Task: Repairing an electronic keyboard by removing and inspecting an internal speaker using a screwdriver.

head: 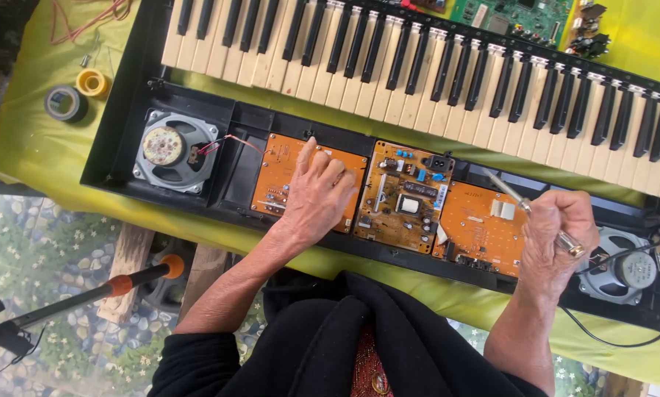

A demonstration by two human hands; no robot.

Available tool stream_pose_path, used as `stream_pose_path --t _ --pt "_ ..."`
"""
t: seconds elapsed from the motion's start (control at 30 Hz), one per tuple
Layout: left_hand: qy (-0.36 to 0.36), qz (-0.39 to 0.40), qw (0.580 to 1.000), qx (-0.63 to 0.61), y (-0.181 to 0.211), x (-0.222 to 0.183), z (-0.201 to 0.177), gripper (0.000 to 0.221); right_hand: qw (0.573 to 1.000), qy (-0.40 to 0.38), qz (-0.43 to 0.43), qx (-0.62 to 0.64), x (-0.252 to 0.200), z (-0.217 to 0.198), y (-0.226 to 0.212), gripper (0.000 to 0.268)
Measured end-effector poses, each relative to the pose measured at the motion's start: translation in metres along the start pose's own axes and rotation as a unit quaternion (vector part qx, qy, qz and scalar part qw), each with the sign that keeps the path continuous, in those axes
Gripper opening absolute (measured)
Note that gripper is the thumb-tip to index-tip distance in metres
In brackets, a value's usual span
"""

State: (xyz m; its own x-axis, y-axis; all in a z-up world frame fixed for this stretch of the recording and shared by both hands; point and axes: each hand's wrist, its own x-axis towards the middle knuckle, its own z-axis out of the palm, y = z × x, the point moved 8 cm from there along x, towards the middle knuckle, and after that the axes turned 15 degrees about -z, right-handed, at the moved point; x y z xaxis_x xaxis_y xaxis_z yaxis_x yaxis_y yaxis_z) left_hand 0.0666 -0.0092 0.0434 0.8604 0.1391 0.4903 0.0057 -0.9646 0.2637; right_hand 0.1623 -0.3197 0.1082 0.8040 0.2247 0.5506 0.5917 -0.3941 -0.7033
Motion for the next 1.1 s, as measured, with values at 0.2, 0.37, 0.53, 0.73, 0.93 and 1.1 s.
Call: stream_pose_path --t 0.2,0.37,0.53,0.73,0.93,1.1 --pt "0.075 -0.067 0.992 -0.076 -0.015 0.0 -0.076 0.018 0.991 -0.042 0.069 0.108 -0.003 0.023 -0.02 0.019" --pt "0.174 -0.115 0.966 -0.154 -0.048 -0.034 -0.108 0.014 0.989 -0.05 -0.013 0.14 0.001 0.038 -0.04 0.024" --pt "0.178 -0.155 0.944 -0.231 -0.047 -0.05 -0.132 0.033 0.983 -0.074 -0.131 0.104 0.007 0.054 -0.055 0.025" --pt "0.246 -0.251 0.92 -0.171 -0.077 -0.081 -0.137 0.042 0.963 -0.024 -0.227 0.144 0.014 0.025 -0.037 0.01" --pt "0.302 -0.267 0.903 -0.148 -0.126 -0.095 -0.142 0.021 0.98 0.065 -0.133 0.13 0.001 -0.016 0.026 0.031" --pt "0.222 -0.253 0.942 -0.009 -0.136 -0.065 -0.136 0.03 0.979 0.005 -0.093 0.181 0.007 0.004 0.006 0.015"
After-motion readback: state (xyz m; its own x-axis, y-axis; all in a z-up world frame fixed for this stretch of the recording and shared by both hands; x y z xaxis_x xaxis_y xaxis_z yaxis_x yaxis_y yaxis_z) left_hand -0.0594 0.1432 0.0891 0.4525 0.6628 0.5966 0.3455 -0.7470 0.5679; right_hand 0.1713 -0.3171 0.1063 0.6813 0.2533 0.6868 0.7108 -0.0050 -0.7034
